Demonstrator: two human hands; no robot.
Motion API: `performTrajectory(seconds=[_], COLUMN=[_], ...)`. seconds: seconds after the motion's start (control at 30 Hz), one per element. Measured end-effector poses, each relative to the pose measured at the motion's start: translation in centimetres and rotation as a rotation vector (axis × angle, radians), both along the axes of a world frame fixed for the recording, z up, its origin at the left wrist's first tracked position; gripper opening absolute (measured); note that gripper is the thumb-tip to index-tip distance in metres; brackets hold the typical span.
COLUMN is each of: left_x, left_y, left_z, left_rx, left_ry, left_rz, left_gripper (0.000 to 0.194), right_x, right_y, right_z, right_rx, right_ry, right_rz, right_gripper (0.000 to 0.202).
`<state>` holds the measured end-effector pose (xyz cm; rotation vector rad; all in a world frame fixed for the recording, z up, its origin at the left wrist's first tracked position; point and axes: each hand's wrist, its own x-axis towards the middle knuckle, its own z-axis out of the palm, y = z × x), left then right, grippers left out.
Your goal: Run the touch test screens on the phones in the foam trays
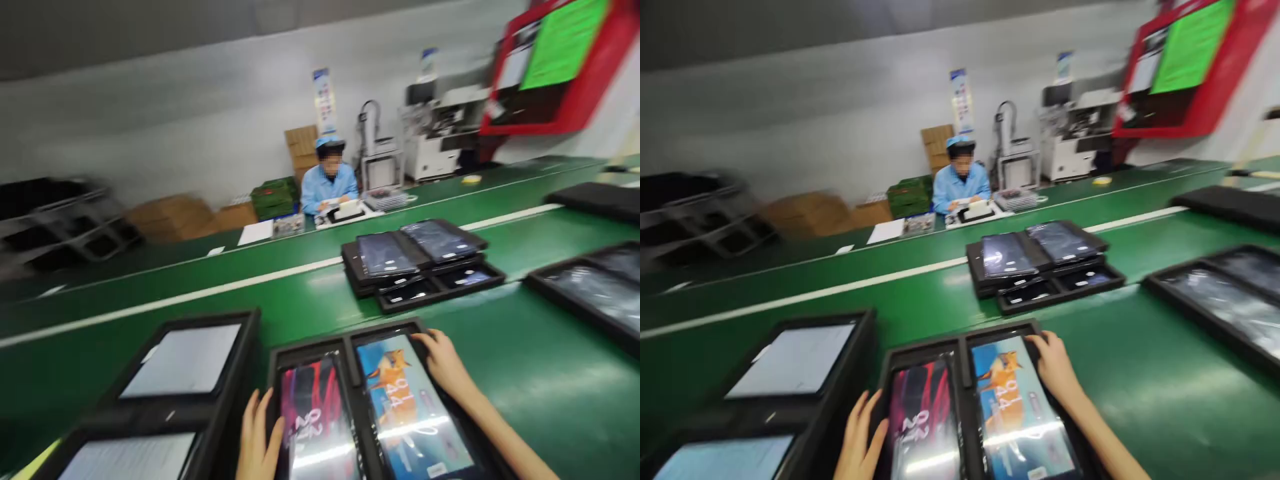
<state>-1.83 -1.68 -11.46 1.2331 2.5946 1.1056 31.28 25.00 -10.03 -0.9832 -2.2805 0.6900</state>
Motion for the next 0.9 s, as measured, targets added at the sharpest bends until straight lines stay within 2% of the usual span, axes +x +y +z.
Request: performTrajectory(seconds=[0.07,0.1,0.17,0.23,0.3,0.37,0.47,0.57,0.63,0.77,0.9], left_x=[1.0,1.3,1.8,2.1,2.4,2.8,3.3,3.5,3.5,3.2,4.9], left_y=[-0.6,-0.7,-0.6,-0.6,-0.9,-1.4,-2.1,-2.4,-2.4,-2.2,-1.6], left_z=[0.3,0.6,1.4,2.2,2.7,3.0,3.2,3.2,3.0,2.7,3.4], left_rx=[0.056,0.069,0.082,0.067,0.021,-0.021,-0.061,-0.116,-0.147,-0.168,-0.303], left_ry=[-0.125,-0.162,-0.161,-0.091,0.008,0.117,0.27,0.37,0.391,0.351,0.25], left_rz=[-0.004,-0.027,-0.116,-0.232,-0.315,-0.358,-0.434,-0.526,-0.525,-0.407,-0.353], left_gripper=[0.068,0.072,0.075,0.075,0.075,0.073,0.069,0.067,0.07,0.081,0.076], right_x=[0.7,1.1,2.1,3.0,3.7,4.3,4.8,5.1,5.1,4.6,4.4], right_y=[1.1,1.7,2.4,2.2,1.0,-0.9,-3.4,-5.1,-5.8,-6.7,-6.8], right_z=[-1.4,-2.2,-3.7,-4.5,-4.2,-3.1,-1.4,-1.1,-1.5,-2.5,-2.5], right_rx=[-0.014,0.001,0.178,0.351,0.469,0.538,0.58,0.562,0.54,0.512,0.467], right_ry=[0.03,0.056,0.09,0.041,-0.01,-0.021,-0.018,-0.031,-0.048,-0.084,-0.114], right_rz=[0.043,0.023,-0.071,-0.022,0.136,0.251,0.221,0.189,0.226,0.285,0.294], right_gripper=[0.033,0.039,0.043,0.042,0.038,0.033,0.031,0.031,0.033,0.039,0.029])
